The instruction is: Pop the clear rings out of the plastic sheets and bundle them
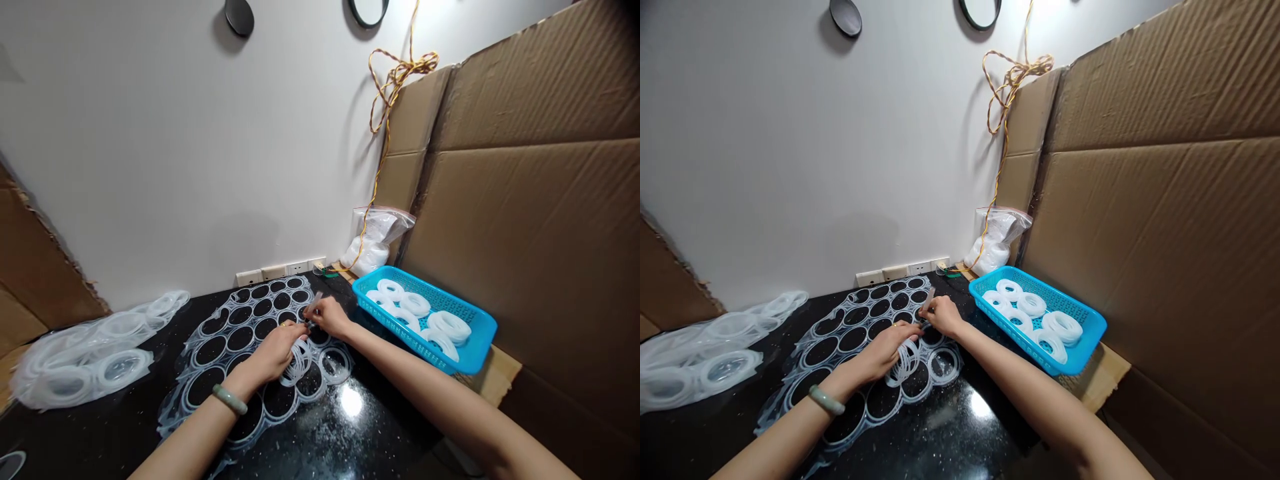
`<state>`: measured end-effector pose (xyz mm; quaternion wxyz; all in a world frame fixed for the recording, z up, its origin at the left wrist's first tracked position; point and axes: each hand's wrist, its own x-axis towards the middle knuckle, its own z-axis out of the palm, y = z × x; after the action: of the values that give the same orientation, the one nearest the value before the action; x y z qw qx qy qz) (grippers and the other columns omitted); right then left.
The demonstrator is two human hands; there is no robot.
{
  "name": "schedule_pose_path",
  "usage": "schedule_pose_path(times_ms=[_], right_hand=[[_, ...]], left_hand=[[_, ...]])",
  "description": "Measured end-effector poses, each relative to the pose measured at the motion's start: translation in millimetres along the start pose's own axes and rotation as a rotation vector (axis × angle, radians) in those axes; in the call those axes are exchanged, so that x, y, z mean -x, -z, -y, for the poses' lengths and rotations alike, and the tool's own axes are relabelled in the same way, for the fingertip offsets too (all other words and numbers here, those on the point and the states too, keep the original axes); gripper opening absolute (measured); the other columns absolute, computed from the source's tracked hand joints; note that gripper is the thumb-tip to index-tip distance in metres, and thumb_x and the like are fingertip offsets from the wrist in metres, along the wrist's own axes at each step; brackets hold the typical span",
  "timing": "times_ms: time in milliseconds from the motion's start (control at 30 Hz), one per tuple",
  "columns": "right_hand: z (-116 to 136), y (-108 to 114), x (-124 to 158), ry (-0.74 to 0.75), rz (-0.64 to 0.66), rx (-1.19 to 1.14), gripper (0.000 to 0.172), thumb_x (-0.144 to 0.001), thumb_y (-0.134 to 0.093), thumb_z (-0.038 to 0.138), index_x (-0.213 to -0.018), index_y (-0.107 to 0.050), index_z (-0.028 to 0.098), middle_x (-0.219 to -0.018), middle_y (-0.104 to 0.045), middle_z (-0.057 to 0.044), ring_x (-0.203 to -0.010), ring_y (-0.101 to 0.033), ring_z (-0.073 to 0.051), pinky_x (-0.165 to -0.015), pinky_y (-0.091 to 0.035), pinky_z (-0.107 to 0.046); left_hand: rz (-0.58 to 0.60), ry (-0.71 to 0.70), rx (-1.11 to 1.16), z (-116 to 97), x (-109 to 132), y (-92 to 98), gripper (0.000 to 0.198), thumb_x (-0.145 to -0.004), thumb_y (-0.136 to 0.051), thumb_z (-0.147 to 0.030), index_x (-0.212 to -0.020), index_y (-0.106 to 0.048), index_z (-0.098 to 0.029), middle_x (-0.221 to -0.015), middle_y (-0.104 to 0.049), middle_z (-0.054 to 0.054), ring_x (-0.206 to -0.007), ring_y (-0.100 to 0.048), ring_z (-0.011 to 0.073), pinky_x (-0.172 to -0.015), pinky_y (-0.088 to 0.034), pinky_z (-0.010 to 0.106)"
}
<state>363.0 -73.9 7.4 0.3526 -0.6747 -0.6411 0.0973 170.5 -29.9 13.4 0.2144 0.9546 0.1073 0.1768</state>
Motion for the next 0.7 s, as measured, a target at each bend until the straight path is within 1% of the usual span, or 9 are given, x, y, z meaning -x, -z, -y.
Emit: schedule_pose_path(times_ms=[100,167,267,400,500,600,700], right_hand=[[-5,-1,-14,-0.133,-0.058,-0.239,0.014,-0.077,-0.067,0.024,-0.08,-0.076,0.014,-0.06,-0.069,-0.004,-0.049,-0.06,-0.014,-0.049,-0.041,-0.021],[-7,-1,-26,-0.189,-0.093,-0.352,0.014,-0.076,-0.067,0.022,-0.078,-0.075,0.011,-0.057,-0.067,-0.004,-0.043,-0.056,-0.012,-0.044,-0.04,-0.02],[-12,-5,-44,-0.205,-0.098,-0.421,0.012,-0.074,-0.067,0.02,-0.073,-0.074,0.01,-0.058,-0.067,-0.004,-0.041,-0.054,-0.01,-0.043,-0.04,-0.019],[-27,-18,-62,-0.203,-0.086,-0.387,0.014,-0.074,-0.068,0.023,-0.076,-0.074,0.01,-0.063,-0.069,-0.005,-0.046,-0.057,-0.011,-0.047,-0.042,-0.019],[-38,-24,-68,-0.203,-0.078,-0.316,0.015,-0.073,-0.07,0.025,-0.078,-0.076,0.012,-0.068,-0.071,-0.006,-0.061,-0.065,-0.016,-0.054,-0.045,-0.02],[-44,-25,-69,-0.205,-0.067,-0.271,0.012,-0.072,-0.07,0.024,-0.077,-0.076,0.014,-0.075,-0.073,-0.007,-0.074,-0.068,-0.019,-0.061,-0.047,-0.022],[-45,-24,-69,-0.208,-0.066,-0.285,0.013,-0.073,-0.069,0.022,-0.077,-0.076,0.013,-0.075,-0.073,-0.007,-0.074,-0.068,-0.02,-0.06,-0.047,-0.022]], left_hand=[[0.01,0.011,0.018,7,-1,3.1,0.032,-0.097,-0.037,-0.022,-0.111,-0.065,-0.02,-0.103,-0.065,0.009,-0.096,-0.06,0.0213,-0.088,-0.046,0.034],[-0.016,0.032,0.027,13,-3,5.5,0.032,-0.097,-0.037,-0.024,-0.112,-0.065,-0.02,-0.101,-0.067,0.009,-0.094,-0.061,0.0207,-0.087,-0.047,0.034],[-0.06,0.035,0.019,24,-10,10.1,0.032,-0.098,-0.037,-0.025,-0.11,-0.066,-0.018,-0.102,-0.068,0.009,-0.095,-0.062,0.0209,-0.089,-0.047,0.035],[-0.056,-0.01,-0.038,41,-25,15.3,0.031,-0.097,-0.038,-0.02,-0.115,-0.064,-0.017,-0.116,-0.065,0.012,-0.109,-0.059,0.022,-0.097,-0.045,0.039],[-0.032,-0.05,-0.098,52,-32,15.7,0.032,-0.095,-0.04,-0.016,-0.119,-0.061,-0.015,-0.124,-0.062,0.014,-0.119,-0.055,0.0232,-0.103,-0.042,0.042],[-0.03,-0.034,-0.122,57,-33,13.9,0.033,-0.095,-0.038,-0.016,-0.119,-0.061,-0.014,-0.126,-0.061,0.014,-0.119,-0.055,0.0233,-0.102,-0.044,0.042],[-0.036,-0.027,-0.124,58,-29,11.7,0.033,-0.096,-0.037,-0.016,-0.12,-0.06,-0.016,-0.126,-0.061,0.014,-0.118,-0.056,0.0226,-0.101,-0.045,0.042]])
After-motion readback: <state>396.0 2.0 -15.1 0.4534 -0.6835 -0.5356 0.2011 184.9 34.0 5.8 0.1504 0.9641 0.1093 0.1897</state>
